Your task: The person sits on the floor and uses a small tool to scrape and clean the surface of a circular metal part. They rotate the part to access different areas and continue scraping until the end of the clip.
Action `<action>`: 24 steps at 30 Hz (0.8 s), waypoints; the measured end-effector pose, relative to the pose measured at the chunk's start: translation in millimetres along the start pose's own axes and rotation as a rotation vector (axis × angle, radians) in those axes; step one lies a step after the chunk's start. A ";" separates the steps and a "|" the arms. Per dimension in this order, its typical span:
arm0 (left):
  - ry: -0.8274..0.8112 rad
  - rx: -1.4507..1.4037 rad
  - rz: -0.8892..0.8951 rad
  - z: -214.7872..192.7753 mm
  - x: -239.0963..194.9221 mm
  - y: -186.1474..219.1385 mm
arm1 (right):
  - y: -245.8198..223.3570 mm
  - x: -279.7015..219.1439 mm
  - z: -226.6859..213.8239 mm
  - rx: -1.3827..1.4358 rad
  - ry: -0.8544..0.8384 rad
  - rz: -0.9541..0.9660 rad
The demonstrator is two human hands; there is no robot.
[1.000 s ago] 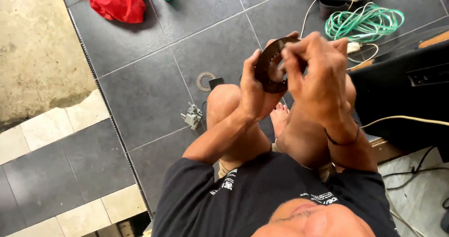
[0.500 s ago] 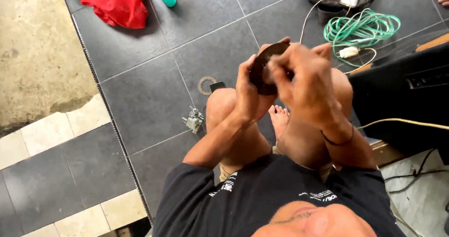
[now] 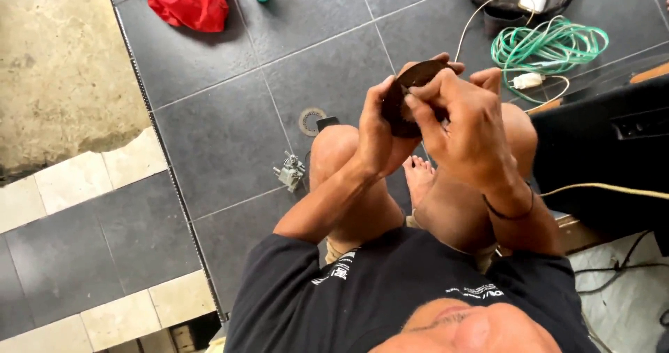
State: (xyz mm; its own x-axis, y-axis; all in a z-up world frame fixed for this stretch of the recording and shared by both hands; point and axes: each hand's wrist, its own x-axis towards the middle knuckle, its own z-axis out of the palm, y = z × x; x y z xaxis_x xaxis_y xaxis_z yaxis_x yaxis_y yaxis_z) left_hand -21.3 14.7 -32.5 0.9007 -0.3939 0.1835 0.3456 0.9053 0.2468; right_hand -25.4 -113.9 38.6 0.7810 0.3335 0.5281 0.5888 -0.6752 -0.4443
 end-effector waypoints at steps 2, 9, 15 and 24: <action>0.006 -0.006 -0.022 -1.8 -2.5 -0.7 | -0.5 -1.1 -1.0 0.001 -0.020 -0.004; 0.030 0.030 -0.017 0.9 -2.4 1.2 | 3.3 -1.9 1.8 0.016 -0.030 0.030; 0.078 0.051 -0.020 0.4 -2.5 2.7 | 7.1 -6.9 4.2 0.001 -0.032 -0.007; 0.098 0.057 -0.052 -4.6 -5.0 4.7 | 7.0 -6.9 5.4 0.003 -0.045 -0.019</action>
State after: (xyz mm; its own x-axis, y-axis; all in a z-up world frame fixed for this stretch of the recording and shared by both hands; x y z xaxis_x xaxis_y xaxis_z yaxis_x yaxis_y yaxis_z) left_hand -22.9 21.7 -36.6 0.9042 -0.4204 0.0757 0.3798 0.8722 0.3082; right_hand -25.6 -117.4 28.0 0.7783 0.3754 0.5032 0.6040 -0.6664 -0.4371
